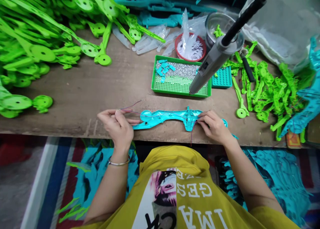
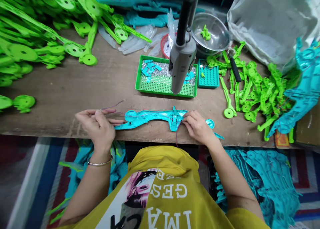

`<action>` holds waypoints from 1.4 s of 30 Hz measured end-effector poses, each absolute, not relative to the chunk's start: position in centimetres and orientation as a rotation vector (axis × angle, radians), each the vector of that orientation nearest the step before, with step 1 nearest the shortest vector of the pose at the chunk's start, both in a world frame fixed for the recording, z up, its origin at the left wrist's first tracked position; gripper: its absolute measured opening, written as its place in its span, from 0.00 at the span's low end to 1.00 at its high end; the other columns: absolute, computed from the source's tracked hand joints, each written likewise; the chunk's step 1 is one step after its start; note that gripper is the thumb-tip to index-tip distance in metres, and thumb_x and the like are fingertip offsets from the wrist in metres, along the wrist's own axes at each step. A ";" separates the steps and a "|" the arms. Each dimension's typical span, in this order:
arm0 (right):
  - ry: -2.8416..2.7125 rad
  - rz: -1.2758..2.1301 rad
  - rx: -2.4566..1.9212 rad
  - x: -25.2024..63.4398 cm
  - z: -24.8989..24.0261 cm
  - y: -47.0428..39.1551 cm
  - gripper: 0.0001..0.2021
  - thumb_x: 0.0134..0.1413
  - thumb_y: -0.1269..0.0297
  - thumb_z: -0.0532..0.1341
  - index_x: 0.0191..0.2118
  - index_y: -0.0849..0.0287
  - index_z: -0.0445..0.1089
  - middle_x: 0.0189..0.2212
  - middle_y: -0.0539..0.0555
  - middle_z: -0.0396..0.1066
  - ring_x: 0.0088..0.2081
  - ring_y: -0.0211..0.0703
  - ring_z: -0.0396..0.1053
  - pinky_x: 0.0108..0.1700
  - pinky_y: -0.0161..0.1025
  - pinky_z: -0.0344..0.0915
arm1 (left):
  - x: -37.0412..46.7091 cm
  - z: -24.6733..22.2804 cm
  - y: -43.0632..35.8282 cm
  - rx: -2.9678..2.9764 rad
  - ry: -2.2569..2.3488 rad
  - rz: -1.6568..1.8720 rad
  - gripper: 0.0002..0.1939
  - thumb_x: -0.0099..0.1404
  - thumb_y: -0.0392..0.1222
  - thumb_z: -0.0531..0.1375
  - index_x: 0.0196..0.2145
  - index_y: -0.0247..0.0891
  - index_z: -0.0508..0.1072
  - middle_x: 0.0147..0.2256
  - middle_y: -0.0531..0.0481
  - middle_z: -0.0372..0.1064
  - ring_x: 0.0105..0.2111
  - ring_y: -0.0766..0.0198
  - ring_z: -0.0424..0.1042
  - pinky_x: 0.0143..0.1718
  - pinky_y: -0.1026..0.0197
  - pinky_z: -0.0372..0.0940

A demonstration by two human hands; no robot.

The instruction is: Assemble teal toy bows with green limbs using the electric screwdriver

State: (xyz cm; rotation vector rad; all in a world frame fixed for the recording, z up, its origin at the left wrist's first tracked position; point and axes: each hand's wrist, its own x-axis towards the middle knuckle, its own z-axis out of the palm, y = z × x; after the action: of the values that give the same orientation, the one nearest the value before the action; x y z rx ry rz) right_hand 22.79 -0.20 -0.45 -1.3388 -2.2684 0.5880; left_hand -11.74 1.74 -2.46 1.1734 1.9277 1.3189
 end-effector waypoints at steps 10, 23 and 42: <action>-2.173 0.252 -1.395 22.2 -2.3 -0.6 0.06 0.59 0.75 0.58 0.37 0.58 0.71 0.41 0.59 0.73 0.42 0.47 0.73 0.44 0.44 0.73 | -11.6 -3.0 1.2 1.135 1.809 1.528 0.11 0.74 0.47 0.53 0.39 0.44 0.52 0.37 0.52 0.77 0.17 0.68 0.73 0.16 0.67 0.65; -2.191 0.492 -1.140 10.6 1.6 1.6 0.14 0.64 0.61 0.63 0.53 0.58 0.73 0.50 0.59 0.78 0.55 0.55 0.72 0.66 0.62 0.60 | -10.0 -3.1 -0.9 0.678 1.423 1.538 0.20 0.66 0.59 0.64 0.38 0.41 0.65 0.49 0.46 0.73 0.40 0.62 0.77 0.31 0.61 0.77; -1.760 0.550 -1.457 11.7 -0.6 1.6 0.10 0.64 0.58 0.62 0.39 0.59 0.75 0.32 0.53 0.75 0.31 0.40 0.71 0.35 0.37 0.66 | -20.7 -3.2 5.2 1.538 1.955 1.182 0.04 0.69 0.41 0.59 0.39 0.40 0.72 0.34 0.50 0.75 0.32 0.64 0.73 0.39 0.60 0.70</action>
State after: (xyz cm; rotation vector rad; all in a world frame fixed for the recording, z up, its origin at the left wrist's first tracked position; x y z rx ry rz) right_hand 11.66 1.63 -0.56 -1.4574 -1.7598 0.5504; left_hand -20.69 5.18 -3.18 1.5379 1.9548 1.1823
